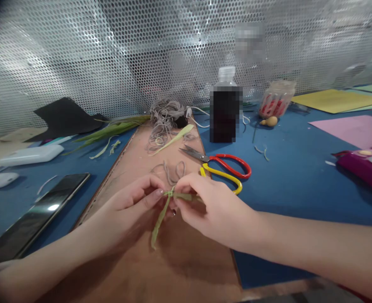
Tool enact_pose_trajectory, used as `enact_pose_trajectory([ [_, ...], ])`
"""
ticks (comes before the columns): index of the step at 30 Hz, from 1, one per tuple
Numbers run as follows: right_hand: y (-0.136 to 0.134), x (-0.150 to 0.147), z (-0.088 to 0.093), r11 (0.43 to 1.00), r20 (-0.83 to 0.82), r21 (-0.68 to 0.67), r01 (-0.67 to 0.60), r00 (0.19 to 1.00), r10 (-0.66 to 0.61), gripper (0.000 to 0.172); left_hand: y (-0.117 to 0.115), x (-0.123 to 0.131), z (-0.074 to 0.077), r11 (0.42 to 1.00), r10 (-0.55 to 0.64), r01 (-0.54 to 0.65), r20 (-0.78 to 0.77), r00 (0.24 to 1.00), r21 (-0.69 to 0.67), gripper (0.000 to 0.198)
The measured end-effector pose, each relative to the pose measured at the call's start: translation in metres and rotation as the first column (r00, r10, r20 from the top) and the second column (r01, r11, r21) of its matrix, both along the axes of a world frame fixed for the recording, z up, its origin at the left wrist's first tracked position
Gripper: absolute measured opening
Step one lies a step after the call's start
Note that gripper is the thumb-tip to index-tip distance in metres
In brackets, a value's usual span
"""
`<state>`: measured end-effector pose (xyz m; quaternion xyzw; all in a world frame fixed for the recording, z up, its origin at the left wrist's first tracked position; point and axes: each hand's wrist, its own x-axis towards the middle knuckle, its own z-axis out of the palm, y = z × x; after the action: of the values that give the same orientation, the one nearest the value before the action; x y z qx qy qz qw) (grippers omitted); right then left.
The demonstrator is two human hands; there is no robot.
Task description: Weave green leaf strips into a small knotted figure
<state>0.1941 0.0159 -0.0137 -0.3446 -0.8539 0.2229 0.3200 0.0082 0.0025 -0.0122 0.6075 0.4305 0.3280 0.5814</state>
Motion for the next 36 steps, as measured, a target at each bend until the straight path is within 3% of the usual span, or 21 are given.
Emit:
enact_pose_trajectory([
  [11,0.0,0.001,-0.001,0.994,0.058,0.111,-0.018,0.998,0.012,0.011,-0.003,0.001,0.001,0.997,-0.069,0.069,-0.035,0.997,0.019,0.013],
  [23,-0.005,0.002,-0.001,0.972,0.167,0.217,-0.086,0.985,0.05,0.012,-0.011,0.001,0.005,0.989,0.036,0.014,-0.331,0.943,0.147,0.013],
  [31,-0.005,0.004,0.0,0.965,0.153,0.23,-0.125,0.984,0.091,0.011,-0.016,-0.002,0.004,0.98,0.055,0.016,-0.353,0.934,0.197,0.014],
  [36,-0.004,0.004,-0.001,0.966,0.151,0.224,-0.131,0.984,0.099,0.011,-0.009,-0.001,0.006,0.991,0.073,-0.047,-0.212,0.974,0.124,0.017],
])
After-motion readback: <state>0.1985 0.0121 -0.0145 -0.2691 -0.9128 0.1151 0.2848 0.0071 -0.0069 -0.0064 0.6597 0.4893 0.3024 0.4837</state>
